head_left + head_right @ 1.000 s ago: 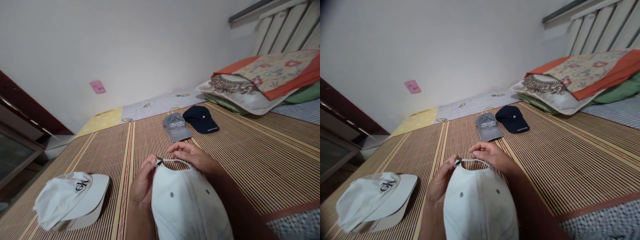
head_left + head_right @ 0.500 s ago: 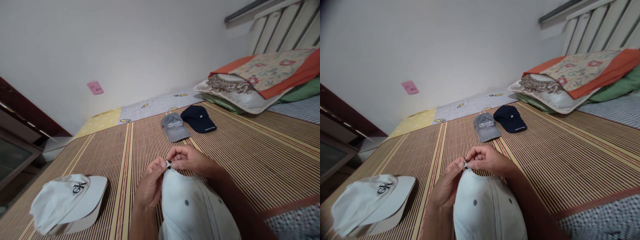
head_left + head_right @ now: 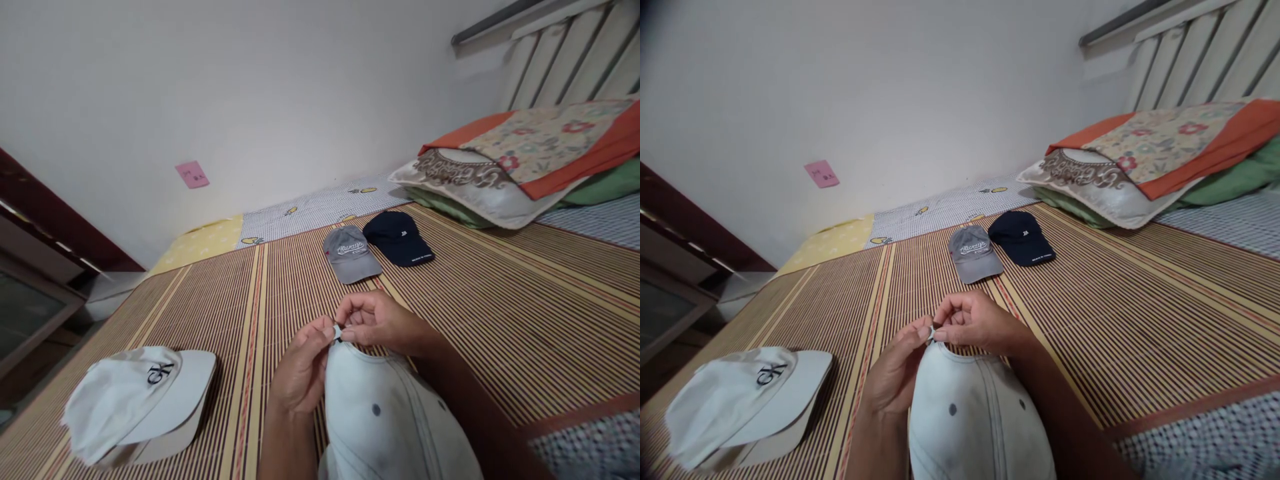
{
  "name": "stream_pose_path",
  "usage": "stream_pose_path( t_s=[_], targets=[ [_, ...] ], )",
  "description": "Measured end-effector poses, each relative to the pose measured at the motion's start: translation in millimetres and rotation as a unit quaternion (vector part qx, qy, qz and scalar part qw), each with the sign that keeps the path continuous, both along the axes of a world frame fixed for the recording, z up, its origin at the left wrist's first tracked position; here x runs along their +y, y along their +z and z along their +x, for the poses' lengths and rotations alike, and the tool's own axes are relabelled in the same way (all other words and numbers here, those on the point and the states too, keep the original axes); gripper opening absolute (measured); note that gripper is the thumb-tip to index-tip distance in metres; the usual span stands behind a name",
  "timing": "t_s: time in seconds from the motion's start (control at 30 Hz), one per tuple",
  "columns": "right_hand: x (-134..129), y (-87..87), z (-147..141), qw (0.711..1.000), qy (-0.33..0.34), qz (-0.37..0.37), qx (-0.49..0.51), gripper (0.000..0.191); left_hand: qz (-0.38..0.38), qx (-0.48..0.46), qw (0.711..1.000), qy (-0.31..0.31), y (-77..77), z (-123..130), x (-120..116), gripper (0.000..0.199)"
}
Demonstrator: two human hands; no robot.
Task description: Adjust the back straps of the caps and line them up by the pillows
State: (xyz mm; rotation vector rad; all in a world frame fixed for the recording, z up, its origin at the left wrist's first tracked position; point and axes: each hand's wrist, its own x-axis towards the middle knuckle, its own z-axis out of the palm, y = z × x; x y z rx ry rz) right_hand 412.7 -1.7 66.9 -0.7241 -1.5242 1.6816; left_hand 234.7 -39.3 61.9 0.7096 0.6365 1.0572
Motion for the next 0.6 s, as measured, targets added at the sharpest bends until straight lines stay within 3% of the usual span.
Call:
stream_pose_path(
  t_s=[0.6],
  targets=[
    [2.6, -6.0, 4.6, 1.000, 0.006, 0.021, -0.006, 0.026, 0.009, 0.017, 1.000, -0.005, -2.5, 1.6, 2.9, 0.032]
  ],
)
